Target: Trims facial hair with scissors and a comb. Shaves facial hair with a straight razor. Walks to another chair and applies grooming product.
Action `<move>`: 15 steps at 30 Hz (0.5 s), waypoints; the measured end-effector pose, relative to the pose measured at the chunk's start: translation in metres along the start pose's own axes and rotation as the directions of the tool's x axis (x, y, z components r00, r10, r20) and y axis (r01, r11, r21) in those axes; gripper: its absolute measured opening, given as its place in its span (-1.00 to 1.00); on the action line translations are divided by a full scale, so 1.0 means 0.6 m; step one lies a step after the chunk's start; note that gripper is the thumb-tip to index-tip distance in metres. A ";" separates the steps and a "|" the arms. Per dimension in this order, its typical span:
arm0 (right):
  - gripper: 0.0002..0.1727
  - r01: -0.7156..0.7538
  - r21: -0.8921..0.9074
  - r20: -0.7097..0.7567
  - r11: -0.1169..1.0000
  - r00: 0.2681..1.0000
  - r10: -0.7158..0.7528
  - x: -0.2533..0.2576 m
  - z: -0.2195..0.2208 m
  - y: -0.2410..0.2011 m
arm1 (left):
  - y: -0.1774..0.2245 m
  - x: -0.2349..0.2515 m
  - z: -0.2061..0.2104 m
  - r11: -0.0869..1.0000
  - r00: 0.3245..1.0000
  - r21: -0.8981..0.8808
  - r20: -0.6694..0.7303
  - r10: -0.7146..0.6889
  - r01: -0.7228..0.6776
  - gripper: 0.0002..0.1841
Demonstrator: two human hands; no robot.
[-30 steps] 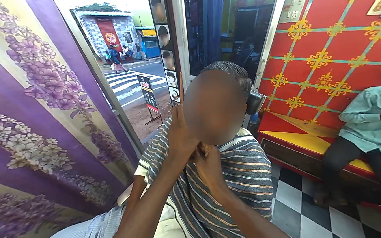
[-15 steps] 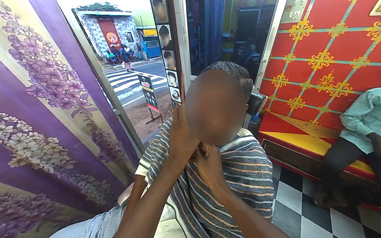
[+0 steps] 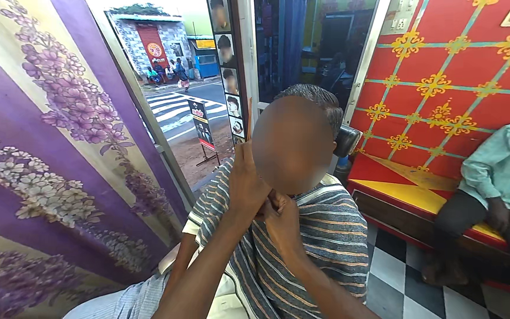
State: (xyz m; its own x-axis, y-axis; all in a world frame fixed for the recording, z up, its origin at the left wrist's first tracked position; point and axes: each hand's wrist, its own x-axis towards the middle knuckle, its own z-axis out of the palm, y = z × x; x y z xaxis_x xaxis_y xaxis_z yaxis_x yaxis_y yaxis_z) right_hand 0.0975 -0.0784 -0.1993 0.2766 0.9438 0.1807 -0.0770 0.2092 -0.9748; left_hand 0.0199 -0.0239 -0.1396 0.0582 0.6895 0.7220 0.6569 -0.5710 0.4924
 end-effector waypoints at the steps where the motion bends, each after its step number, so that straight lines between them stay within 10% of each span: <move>1: -0.90 -0.006 0.011 0.001 1.000 1.000 0.006 -0.002 0.001 -0.001 | 0.000 0.000 0.000 1.000 1.000 0.000 0.000 -0.002 0.002 -0.27; 15: -0.88 0.065 -0.080 0.072 0.995 0.996 -0.060 0.001 -0.007 -0.002 | -0.006 0.001 0.002 1.000 1.000 -0.010 -0.010 0.004 -0.004 -0.27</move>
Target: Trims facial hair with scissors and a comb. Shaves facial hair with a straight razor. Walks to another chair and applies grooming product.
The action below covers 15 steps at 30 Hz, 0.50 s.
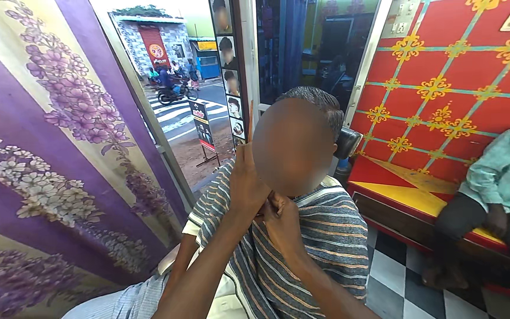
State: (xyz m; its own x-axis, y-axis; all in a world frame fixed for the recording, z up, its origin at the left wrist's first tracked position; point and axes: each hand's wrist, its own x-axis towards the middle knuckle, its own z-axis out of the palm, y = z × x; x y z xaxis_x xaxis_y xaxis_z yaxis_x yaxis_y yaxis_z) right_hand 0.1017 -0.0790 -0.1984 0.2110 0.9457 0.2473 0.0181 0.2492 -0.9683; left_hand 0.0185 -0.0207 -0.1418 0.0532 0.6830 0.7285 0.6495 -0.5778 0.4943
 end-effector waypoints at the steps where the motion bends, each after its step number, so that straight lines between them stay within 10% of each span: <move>1: -0.88 -0.003 0.006 -0.009 1.000 1.000 0.003 -0.001 0.001 0.001 | -0.001 0.000 0.000 1.000 1.000 0.000 0.000 0.001 -0.001 -0.26; 8: -0.83 -0.011 0.067 0.028 0.998 1.000 0.009 -0.049 -0.028 0.000 | -0.008 -0.003 -0.010 0.997 1.000 -0.080 0.003 0.002 -0.002 -0.30; 15: -0.70 0.053 -0.258 0.311 0.965 0.950 0.031 -0.165 -0.244 -0.026 | -0.083 -0.026 -0.097 0.972 0.984 -0.230 -0.157 -0.087 0.049 -0.46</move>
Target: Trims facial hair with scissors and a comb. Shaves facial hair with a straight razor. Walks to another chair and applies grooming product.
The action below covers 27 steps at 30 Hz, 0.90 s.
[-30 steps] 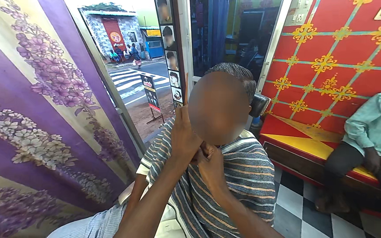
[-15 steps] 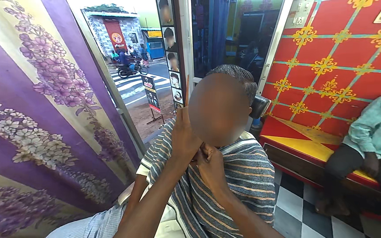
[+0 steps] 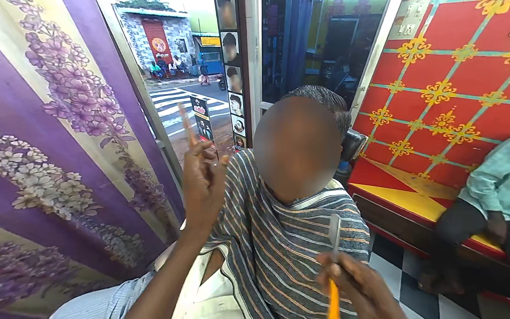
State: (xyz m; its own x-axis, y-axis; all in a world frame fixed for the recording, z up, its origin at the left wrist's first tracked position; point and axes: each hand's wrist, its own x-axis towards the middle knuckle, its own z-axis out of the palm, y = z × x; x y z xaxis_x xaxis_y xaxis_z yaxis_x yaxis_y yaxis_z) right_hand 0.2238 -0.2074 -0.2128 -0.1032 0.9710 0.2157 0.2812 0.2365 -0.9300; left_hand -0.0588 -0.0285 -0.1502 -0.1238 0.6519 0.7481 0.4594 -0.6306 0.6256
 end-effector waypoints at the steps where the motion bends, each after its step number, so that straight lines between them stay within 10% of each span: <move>1: -0.68 -0.076 -0.072 0.031 0.995 0.996 0.078 -0.022 -0.029 0.003 | -0.010 -0.003 -0.014 1.000 1.000 0.011 -0.018 0.014 -0.014 -0.47; 6: -0.63 -0.367 -0.270 -0.107 0.890 0.930 0.351 -0.081 -0.119 0.040 | -0.019 -0.032 -0.045 0.993 0.994 -0.067 0.043 0.104 -0.101 -0.48; 11: -0.72 -0.221 -0.097 -0.345 0.971 0.922 0.175 -0.061 -0.116 0.042 | 0.019 -0.057 -0.009 0.978 0.951 0.011 0.238 0.198 -0.207 -0.67; 20: -0.77 -0.087 -0.109 -0.332 0.990 0.942 0.046 -0.030 -0.096 0.040 | 0.028 -0.059 0.025 0.869 0.927 0.401 0.343 0.152 -0.291 -0.81; 27: -0.74 -0.039 -0.227 -0.451 0.973 0.890 -0.069 -0.030 -0.160 0.035 | -0.006 -0.044 -0.033 0.873 0.792 0.201 0.544 0.278 -0.445 -0.79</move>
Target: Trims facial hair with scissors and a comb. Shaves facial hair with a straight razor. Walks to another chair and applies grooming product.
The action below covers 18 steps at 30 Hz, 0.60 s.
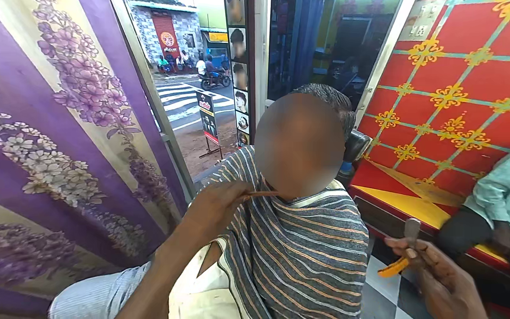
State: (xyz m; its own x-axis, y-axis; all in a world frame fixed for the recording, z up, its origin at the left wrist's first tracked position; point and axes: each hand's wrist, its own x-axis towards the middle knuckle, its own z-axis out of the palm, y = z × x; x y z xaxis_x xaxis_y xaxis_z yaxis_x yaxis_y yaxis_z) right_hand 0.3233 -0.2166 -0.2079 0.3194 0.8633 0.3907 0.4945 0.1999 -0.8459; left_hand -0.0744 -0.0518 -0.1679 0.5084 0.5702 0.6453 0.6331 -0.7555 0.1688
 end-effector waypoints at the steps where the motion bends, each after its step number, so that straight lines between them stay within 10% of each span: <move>1: -0.75 -0.009 0.045 -0.067 0.999 0.998 0.012 0.008 -0.004 -0.002 | 0.000 0.006 -0.010 0.998 0.999 -0.062 -0.040 0.007 -0.009 -0.77; 8: -0.77 0.151 0.496 -0.377 0.855 0.925 0.055 0.064 0.063 -0.059 | 0.048 0.139 -0.080 0.995 0.976 0.011 -0.193 0.104 -0.104 -0.68; 12: -0.74 0.289 0.094 -0.249 0.953 0.933 -0.259 0.060 0.159 -0.069 | 0.064 0.228 -0.080 0.947 0.957 0.161 -0.033 0.288 -0.279 -0.66; 18: -0.71 0.316 -0.233 -0.249 0.920 0.895 -0.370 0.058 0.265 -0.058 | 0.075 0.299 -0.051 0.888 0.942 0.318 0.171 0.290 -0.331 0.09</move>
State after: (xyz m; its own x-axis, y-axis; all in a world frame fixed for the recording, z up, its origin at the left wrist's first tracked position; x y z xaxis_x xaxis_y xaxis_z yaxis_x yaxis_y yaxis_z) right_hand 0.1887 -0.1197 -0.2226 0.3039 0.5833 0.7532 0.7438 0.3488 -0.5702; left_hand 0.0275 0.0066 -0.0213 0.7619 0.3732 0.5294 0.5798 -0.7574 -0.3005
